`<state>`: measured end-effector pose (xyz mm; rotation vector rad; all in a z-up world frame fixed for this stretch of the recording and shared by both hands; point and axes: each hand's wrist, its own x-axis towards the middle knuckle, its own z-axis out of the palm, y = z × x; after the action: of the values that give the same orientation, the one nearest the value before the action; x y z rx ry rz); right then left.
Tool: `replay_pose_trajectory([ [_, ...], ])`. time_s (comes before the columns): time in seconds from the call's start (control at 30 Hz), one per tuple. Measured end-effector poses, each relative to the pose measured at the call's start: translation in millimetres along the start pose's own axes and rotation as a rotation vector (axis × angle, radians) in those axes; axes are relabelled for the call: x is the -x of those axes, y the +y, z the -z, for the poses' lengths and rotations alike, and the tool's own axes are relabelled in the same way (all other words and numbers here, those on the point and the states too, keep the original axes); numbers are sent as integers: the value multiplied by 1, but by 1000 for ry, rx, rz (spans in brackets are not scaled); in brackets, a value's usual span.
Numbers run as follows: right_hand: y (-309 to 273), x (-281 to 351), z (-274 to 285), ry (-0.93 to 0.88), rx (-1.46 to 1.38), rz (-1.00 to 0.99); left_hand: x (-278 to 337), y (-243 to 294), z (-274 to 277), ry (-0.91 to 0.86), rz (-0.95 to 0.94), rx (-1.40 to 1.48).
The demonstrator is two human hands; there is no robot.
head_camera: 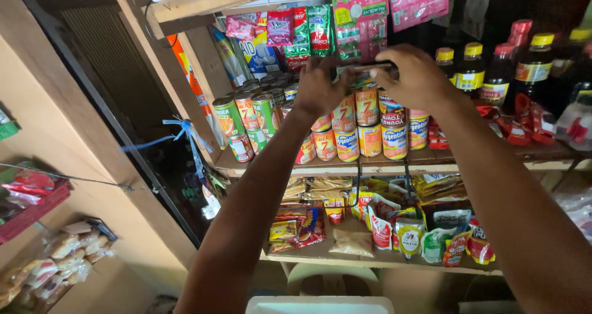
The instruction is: Organizing and stocking various condiment sachets and packets from a bin onto shelves in a small grocery store.
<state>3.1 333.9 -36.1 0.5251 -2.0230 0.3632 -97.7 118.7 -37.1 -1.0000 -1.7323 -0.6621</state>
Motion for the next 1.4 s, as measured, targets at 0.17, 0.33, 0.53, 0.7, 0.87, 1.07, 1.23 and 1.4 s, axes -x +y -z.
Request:
replay_pose_trajectory([
  [0.17, -74, 23, 36, 277, 207, 168, 40, 40, 56, 188, -2, 262],
  [0.33, -166, 93, 46, 259, -264, 15, 174, 89, 108, 0, 248, 635],
  [0.53, -192, 250, -47, -126, -370, -222, 404, 81, 100, -151, 863, 684],
  [0.7, -195, 448, -174, -468, -587, -661, 635, 75, 104, -249, 1253, 410],
  [0.87, -245, 575, -237, -728, -724, -1168, 754, 93, 119, -495, 1586, 361],
  [1.07, -301, 682, -294, -973, -582, -1348, 830, 95, 108, -672, 1738, 672],
  [1.23, -338, 720, -343, -1036, -604, -1461, 907, 66, 85, -1036, 1633, 635],
  [1.4, -333, 761, -388, -1107, -474, -1506, 979, 40, 55, -1070, 1555, 540],
])
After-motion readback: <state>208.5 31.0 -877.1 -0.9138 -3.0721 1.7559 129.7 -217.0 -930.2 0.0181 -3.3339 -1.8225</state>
